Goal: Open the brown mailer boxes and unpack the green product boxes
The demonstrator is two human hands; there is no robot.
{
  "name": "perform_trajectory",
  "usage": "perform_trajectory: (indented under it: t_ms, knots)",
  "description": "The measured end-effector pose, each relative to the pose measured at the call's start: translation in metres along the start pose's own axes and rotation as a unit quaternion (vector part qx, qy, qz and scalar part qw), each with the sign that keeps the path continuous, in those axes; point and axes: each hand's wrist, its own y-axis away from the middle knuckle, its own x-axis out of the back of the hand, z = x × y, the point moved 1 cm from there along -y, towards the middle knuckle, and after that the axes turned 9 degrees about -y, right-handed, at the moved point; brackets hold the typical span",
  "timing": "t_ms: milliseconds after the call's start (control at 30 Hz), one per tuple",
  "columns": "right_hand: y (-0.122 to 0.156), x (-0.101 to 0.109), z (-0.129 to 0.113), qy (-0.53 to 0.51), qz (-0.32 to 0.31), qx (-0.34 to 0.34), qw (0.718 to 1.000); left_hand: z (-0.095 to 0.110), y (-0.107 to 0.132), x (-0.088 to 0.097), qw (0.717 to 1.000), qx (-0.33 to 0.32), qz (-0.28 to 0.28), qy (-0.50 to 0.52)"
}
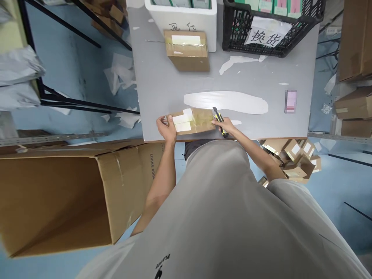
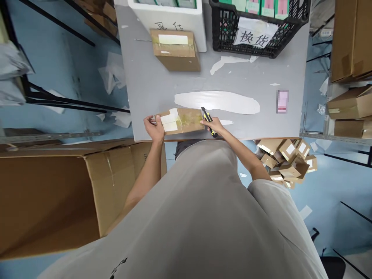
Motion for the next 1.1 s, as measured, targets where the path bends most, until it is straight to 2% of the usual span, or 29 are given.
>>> perform_trajectory:
  t_ms: [67, 100, 133, 233, 300, 400, 467, 600, 733, 900, 967, 1100]
  knots:
    - [0.008, 0.003, -0.013, 0.005, 0.033, 0.024, 0.999, 0.001, 0.002, -0.011, 0.995, 0.072, 0.067, 0.015]
    - [0.013, 0.008, -0.021, 0.011, 0.052, 0.038, 0.998, 0.003, 0.004, -0.021, 0.992, 0.099, 0.074, 0.027]
    - [0.017, 0.016, -0.028, 0.021, 0.07, 0.053, 0.996, 0.007, 0.006, -0.034, 0.99, 0.116, 0.058, 0.045]
    - [0.032, 0.049, -0.052, 0.077, 0.113, 0.096, 0.986, 0.022, 0.018, -0.084, 0.978, 0.157, -0.053, 0.123]
    - [0.039, 0.072, -0.065, 0.126, 0.135, 0.118, 0.976, 0.035, 0.03, -0.116, 0.954, 0.182, -0.156, 0.178]
    - [0.043, 0.097, -0.075, 0.198, 0.176, 0.129, 0.956, 0.049, 0.044, -0.144, 0.918, 0.201, -0.261, 0.222]
    - [0.04, 0.105, -0.074, 0.226, 0.194, 0.125, 0.946, 0.052, 0.046, -0.145, 0.912, 0.192, -0.281, 0.23]
    - [0.033, 0.108, -0.065, 0.245, 0.203, 0.127, 0.939, 0.06, 0.044, -0.12, 0.923, 0.127, -0.249, 0.263]
    - [0.031, 0.105, -0.06, 0.259, 0.209, 0.12, 0.935, 0.091, 0.046, -0.097, 0.948, 0.048, -0.19, 0.251]
    - [0.033, 0.101, -0.06, 0.295, 0.201, 0.111, 0.928, 0.127, 0.037, -0.092, 0.97, 0.01, -0.152, 0.191]
    - [0.038, 0.098, -0.061, 0.36, 0.172, 0.104, 0.911, 0.131, 0.028, -0.092, 0.972, 0.006, -0.149, 0.184]
    - [0.062, 0.077, -0.06, 0.51, 0.107, 0.112, 0.846, 0.131, 0.013, -0.088, 0.973, 0.001, -0.155, 0.17]
